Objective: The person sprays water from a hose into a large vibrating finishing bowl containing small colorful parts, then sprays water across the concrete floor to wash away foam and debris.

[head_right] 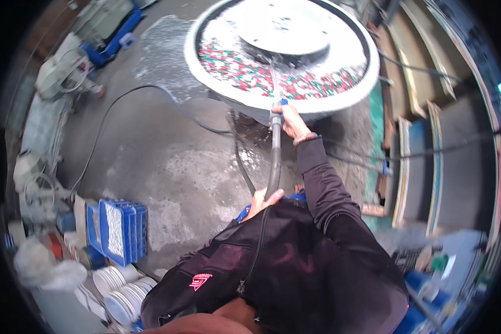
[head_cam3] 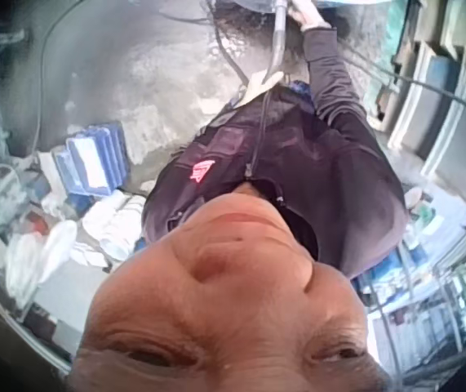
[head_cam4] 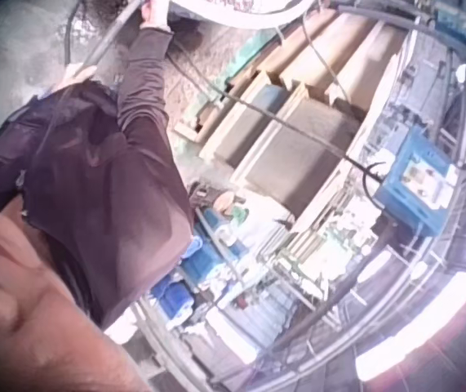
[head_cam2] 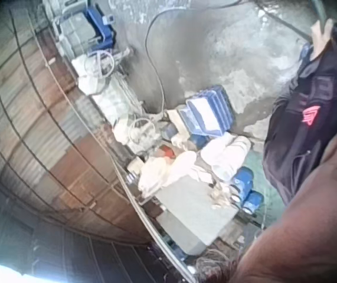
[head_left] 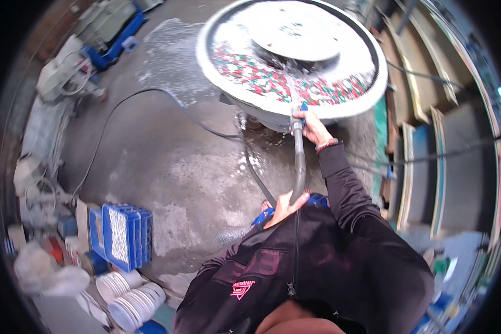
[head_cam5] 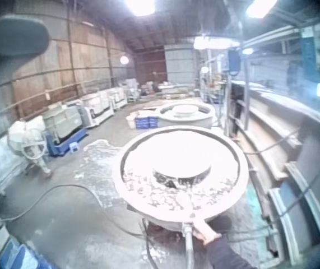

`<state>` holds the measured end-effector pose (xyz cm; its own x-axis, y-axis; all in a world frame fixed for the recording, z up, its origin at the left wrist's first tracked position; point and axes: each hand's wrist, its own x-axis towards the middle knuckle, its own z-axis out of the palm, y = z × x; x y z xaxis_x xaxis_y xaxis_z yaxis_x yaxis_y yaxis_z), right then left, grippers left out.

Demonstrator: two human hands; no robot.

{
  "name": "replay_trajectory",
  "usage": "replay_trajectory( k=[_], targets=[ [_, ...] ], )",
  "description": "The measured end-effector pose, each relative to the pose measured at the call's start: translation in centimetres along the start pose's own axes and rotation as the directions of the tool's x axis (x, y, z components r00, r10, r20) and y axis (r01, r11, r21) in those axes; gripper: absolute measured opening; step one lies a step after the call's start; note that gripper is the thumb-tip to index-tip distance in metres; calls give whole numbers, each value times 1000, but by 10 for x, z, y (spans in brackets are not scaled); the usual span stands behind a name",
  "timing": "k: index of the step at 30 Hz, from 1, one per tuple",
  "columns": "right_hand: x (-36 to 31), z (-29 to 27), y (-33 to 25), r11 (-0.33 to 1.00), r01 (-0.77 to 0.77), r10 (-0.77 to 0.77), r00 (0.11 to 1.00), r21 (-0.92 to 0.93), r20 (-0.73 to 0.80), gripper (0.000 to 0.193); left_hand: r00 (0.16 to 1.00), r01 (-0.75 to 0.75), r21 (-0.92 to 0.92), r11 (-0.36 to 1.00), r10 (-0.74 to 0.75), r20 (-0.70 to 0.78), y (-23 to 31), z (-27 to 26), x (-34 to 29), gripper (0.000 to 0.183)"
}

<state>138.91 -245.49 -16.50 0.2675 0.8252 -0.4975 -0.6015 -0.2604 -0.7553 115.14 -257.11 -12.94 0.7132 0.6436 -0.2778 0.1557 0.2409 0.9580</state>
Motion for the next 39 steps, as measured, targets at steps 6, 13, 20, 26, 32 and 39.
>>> replay_trajectory(
  k=[6, 13, 20, 26, 32, 39],
  targets=[
    [-55, -67, -32, 991, 117, -102, 973, 61, -207, 28, 982, -84, -22, 996, 87, 169, 15, 47, 18, 41],
    [-77, -153, -84, 954, 192, -176, 981, 230, -86, 31, 942, 94, 179, 979, -146, 303, 12, 138, 53, 46],
    [-125, -235, -129, 966, 182, -189, 982, 181, 21, 29, 906, 165, 143, 976, -208, 368, 21, 278, 61, 38],
    [-151, -289, -159, 963, 232, -243, 968, 136, 69, 23, 940, 232, 117, 966, -254, 227, 3, 365, 75, 41],
    [-138, -348, -171, 985, 159, -160, 987, 68, 10, 21, 920, 273, 37, 961, -272, 282, 23, 410, 96, 31],
    [-112, -453, -183, 911, 268, -259, 963, 313, -72, 40, 848, 299, 103, 949, -314, 427, 17, 458, 173, 35]
  ],
)
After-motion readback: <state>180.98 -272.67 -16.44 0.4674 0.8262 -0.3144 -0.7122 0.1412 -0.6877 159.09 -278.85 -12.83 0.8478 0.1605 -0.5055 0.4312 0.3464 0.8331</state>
